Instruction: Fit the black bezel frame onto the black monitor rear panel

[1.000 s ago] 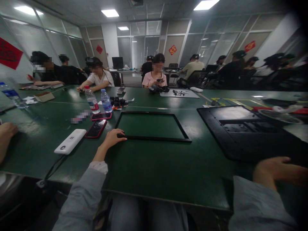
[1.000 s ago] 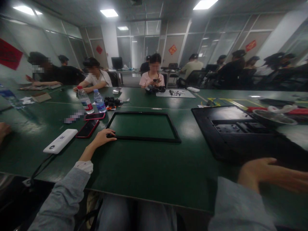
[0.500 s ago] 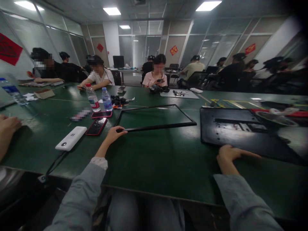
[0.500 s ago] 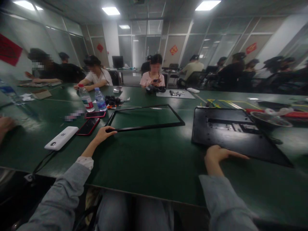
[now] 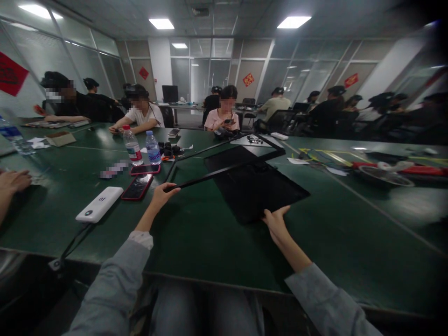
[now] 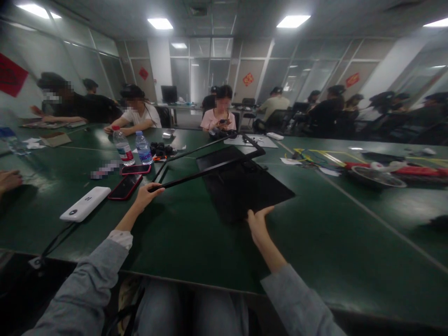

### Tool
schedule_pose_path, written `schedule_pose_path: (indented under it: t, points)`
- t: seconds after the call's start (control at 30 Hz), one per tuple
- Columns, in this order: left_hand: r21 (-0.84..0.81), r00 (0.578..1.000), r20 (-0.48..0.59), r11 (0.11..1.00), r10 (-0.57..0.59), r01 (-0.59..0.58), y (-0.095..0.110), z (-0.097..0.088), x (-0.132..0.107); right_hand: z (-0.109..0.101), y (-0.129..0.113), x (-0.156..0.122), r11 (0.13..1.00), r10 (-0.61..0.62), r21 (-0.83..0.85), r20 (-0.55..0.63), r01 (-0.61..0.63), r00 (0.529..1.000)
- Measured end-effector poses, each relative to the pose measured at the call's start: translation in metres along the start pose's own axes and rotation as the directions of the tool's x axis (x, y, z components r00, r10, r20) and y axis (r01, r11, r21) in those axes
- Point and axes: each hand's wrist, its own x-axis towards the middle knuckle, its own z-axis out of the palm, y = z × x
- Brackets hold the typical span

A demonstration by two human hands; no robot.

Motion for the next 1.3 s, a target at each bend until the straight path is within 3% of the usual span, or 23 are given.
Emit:
schedule_pose_path:
  t: [0.07, 0.13, 0.2, 0.23, 0.3, 0.37, 0.43, 0.5, 0.57, 0.67, 0.77, 0.87, 1.0, 1.17, 1.23, 1.3]
  points:
    - [0.018, 1.0, -0.024, 1.0, 0.019, -0.019, -0.001, 0.0, 0.001, -0.005, -0.001, 0.008, 0.997, 0.071, -0.007, 0.005, -0.071, 0.997]
    - [0.051, 0.998, -0.044, 0.998, 0.047, -0.044, -0.003, -0.001, 0.001, -0.014, -0.003, 0.029, 0.995, 0.064, -0.083, 0.015, -0.062, 0.998]
    - [0.098, 0.995, -0.058, 0.992, 0.083, -0.077, -0.004, -0.003, 0.0, -0.025, -0.005, 0.055, 0.971, -0.029, -0.237, -0.163, -0.01, 0.986]
    - [0.123, 0.993, -0.064, 0.988, 0.103, -0.094, -0.004, -0.004, -0.001, -0.03, -0.006, 0.067, 0.956, -0.081, -0.294, -0.279, -0.005, 0.957]
    - [0.174, 0.987, -0.076, 0.977, 0.14, -0.125, -0.002, -0.005, -0.004, -0.038, -0.009, 0.086, 0.98, -0.071, -0.198, -0.368, -0.004, 0.927]
    - [0.219, 0.982, -0.076, 0.964, 0.17, -0.15, 0.002, -0.005, -0.007, -0.042, -0.012, 0.096, 0.998, 0.033, 0.052, -0.277, -0.019, 0.96]
    - [0.25, 0.979, -0.052, 0.952, 0.195, -0.176, 0.007, -0.003, -0.009, -0.043, -0.015, 0.099, 0.962, 0.098, 0.261, -0.076, -0.075, 0.992]
    - [0.276, 0.977, -0.006, 0.939, 0.214, -0.204, 0.011, 0.0, -0.011, -0.043, -0.017, 0.1, 0.947, 0.097, 0.301, 0.06, -0.11, 0.994]
    - [0.306, 0.973, 0.042, 0.924, 0.227, -0.229, 0.014, 0.005, -0.011, -0.044, -0.015, 0.101, 0.976, 0.081, 0.198, 0.079, -0.095, 0.994]
    - [0.33, 0.966, 0.088, 0.907, 0.245, -0.26, 0.013, 0.013, -0.01, -0.044, -0.004, 0.102, 0.996, -0.016, -0.092, -0.046, 0.012, 0.999]
    - [0.356, 0.964, 0.125, 0.896, 0.234, -0.264, 0.008, 0.018, -0.008, -0.042, 0.008, 0.101, 0.908, -0.223, -0.388, -0.131, 0.157, 0.966]
    - [0.417, 0.969, 0.152, 0.876, 0.195, -0.242, 0.003, 0.021, -0.007, -0.039, 0.015, 0.097, 0.783, -0.351, -0.578, -0.106, 0.229, 0.93]
    - [0.46, 0.965, 0.181, 0.852, 0.188, -0.251, 0.001, 0.021, -0.008, -0.038, 0.021, 0.094, 0.72, -0.371, -0.667, -0.134, 0.193, 0.919]
    - [0.465, 0.956, 0.213, 0.839, 0.202, -0.281, 0.007, 0.02, -0.012, -0.04, 0.032, 0.101, 0.736, -0.294, -0.658, -0.099, 0.159, 0.951]
    - [0.471, 0.957, 0.19, 0.836, 0.217, -0.283, 0.005, 0.022, -0.011, -0.041, 0.035, 0.104, 0.758, -0.255, -0.636, -0.089, 0.142, 0.963]
    - [0.469, 0.973, 0.099, 0.852, 0.211, -0.232, -0.002, 0.025, -0.007, -0.04, 0.036, 0.106, 0.776, -0.244, -0.617, -0.095, 0.135, 0.965]
